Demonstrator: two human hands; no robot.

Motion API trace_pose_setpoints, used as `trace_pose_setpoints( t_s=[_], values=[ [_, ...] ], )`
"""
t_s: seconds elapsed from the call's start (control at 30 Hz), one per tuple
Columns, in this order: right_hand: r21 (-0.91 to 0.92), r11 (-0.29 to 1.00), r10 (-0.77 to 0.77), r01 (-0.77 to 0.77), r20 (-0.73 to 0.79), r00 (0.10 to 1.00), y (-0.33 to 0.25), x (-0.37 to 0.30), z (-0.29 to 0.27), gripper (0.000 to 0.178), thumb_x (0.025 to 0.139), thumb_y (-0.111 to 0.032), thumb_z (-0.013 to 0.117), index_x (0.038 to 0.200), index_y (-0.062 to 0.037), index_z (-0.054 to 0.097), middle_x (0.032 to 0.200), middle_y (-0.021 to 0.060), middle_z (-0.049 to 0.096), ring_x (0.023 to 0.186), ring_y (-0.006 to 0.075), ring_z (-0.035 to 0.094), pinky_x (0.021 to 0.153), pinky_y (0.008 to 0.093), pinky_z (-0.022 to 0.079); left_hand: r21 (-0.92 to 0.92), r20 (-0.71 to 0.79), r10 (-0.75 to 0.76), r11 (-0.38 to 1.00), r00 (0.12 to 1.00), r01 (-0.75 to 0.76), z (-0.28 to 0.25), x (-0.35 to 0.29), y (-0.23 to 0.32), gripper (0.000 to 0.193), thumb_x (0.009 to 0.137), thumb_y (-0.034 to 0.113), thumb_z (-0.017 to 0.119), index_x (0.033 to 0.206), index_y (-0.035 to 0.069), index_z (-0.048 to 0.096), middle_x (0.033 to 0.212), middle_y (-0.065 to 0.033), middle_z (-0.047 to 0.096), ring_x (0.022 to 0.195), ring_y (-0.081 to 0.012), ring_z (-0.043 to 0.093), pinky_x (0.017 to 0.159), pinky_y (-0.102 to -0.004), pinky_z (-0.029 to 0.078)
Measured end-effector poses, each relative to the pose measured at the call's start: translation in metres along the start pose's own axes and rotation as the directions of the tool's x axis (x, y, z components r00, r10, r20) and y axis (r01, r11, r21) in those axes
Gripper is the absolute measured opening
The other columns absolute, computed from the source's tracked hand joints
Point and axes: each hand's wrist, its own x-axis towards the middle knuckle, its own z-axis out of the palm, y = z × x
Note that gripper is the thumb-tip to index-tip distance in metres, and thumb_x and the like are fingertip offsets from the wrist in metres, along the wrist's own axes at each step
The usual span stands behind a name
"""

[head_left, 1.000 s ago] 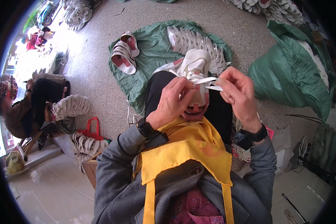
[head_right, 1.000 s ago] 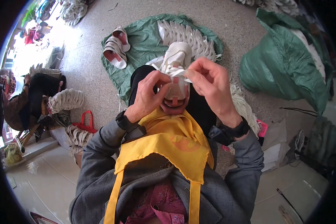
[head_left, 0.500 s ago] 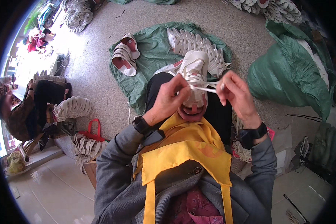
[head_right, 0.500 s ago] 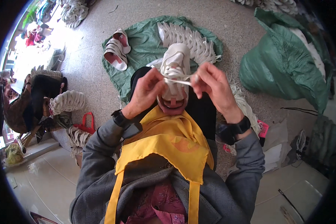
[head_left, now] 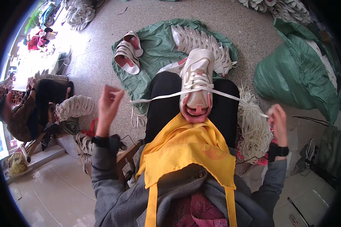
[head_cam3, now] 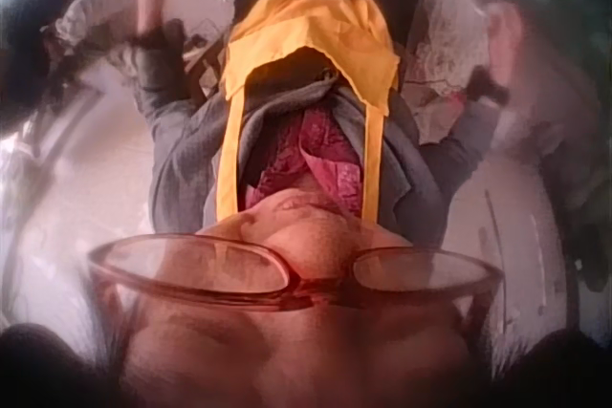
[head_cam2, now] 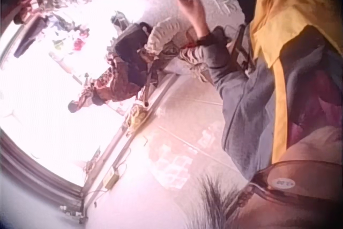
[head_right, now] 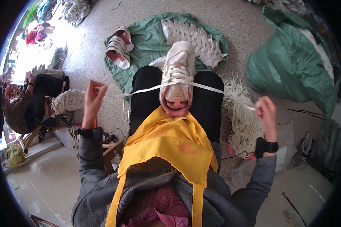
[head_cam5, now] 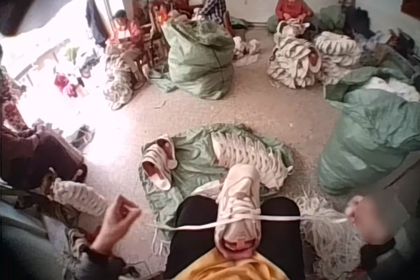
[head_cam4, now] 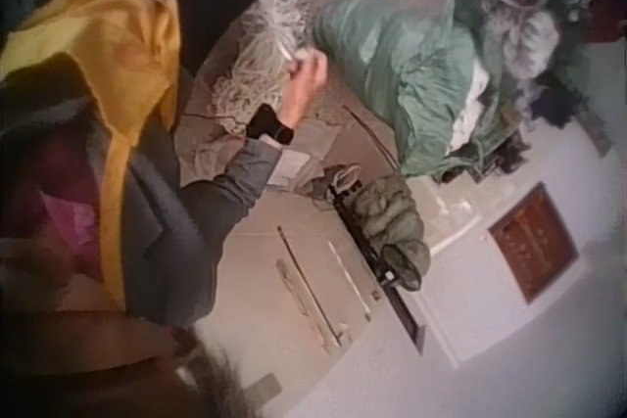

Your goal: The person is threading laces through the eyelets of a shoe.

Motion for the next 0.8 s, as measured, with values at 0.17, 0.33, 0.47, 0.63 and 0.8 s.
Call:
trace_pose_setpoints(
  t_s=[0.17, 0.33, 0.47, 0.63, 0.8],
  values=[
    [-0.16, 0.946, -0.23, 0.281, 0.276, 0.933, -0.042, -0.003, 0.121, 0.016, 0.1, -0.008, 0.065, 0.115, -0.003, 0.069, 0.08, -0.0001, 0.067, 0.061, 0.0039, 0.057, 0.053, 0.0214, 0.049, 0.044, 0.186, 0.308, 0.946, 0.933, -0.321, 0.081, 0.017, 0.093, 0.025, 0.085, -0.002, 0.075, 0.106, 0.001, 0.061, 0.106, -0.0086, 0.062, 0.088, -0.0191, 0.062, 0.073, -0.03, 0.052],
    [-0.184, 0.924, -0.243, 0.336, 0.398, 0.885, -0.063, -0.005, 0.19, 0.017, 0.099, -0.006, 0.067, 0.115, -0.0013, 0.069, 0.072, 0.0002, 0.066, 0.059, 0.0052, 0.06, 0.054, 0.0224, 0.05, -0.026, 0.306, 0.489, 0.862, 0.817, -0.506, 0.131, 0.028, 0.112, 0.019, 0.086, -0.001, 0.071, 0.101, 0.001, 0.059, 0.098, -0.0115, 0.054, 0.082, -0.0249, 0.06, 0.07, -0.0342, 0.051],
    [-0.28, 0.863, -0.279, 0.42, 0.428, 0.859, -0.065, -0.003, 0.21, 0.017, 0.097, -0.007, 0.07, 0.112, 0.0003, 0.069, 0.076, 0.0055, 0.068, 0.059, 0.0085, 0.063, 0.054, 0.0248, 0.05, -0.098, 0.335, 0.491, 0.867, 0.804, -0.489, 0.144, 0.035, 0.1, 0.018, 0.086, -0.002, 0.069, 0.1, 0.001, 0.057, 0.095, -0.0115, 0.052, 0.077, -0.0253, 0.056, 0.07, -0.0343, 0.049],
    [-0.319, 0.729, -0.45, 0.606, 0.445, 0.775, -0.056, 0.002, 0.216, 0.014, 0.099, -0.007, 0.068, 0.111, 0.0012, 0.07, 0.077, 0.0015, 0.069, 0.056, 0.0046, 0.059, 0.05, 0.0231, 0.046, -0.336, 0.383, 0.308, 0.925, 0.871, -0.18, 0.15, 0.039, 0.088, 0.02, 0.086, -0.002, 0.064, 0.103, 0.001, 0.055, 0.084, -0.0091, 0.055, 0.074, -0.0204, 0.057, 0.067, -0.0343, 0.047],
    [-0.314, 0.739, -0.446, 0.597, 0.435, 0.782, -0.053, 0.005, 0.217, 0.011, 0.099, -0.006, 0.068, 0.107, 0.0009, 0.071, 0.079, 0.0017, 0.07, 0.056, 0.0046, 0.059, 0.05, 0.0234, 0.045, -0.305, 0.543, 0.171, 0.952, 0.822, 0.003, 0.142, 0.045, 0.103, 0.016, 0.089, 0.001, 0.067, 0.1, 0.002, 0.057, 0.088, -0.0025, 0.056, 0.075, -0.008, 0.052, 0.064, -0.0282, 0.045]
  ],
)
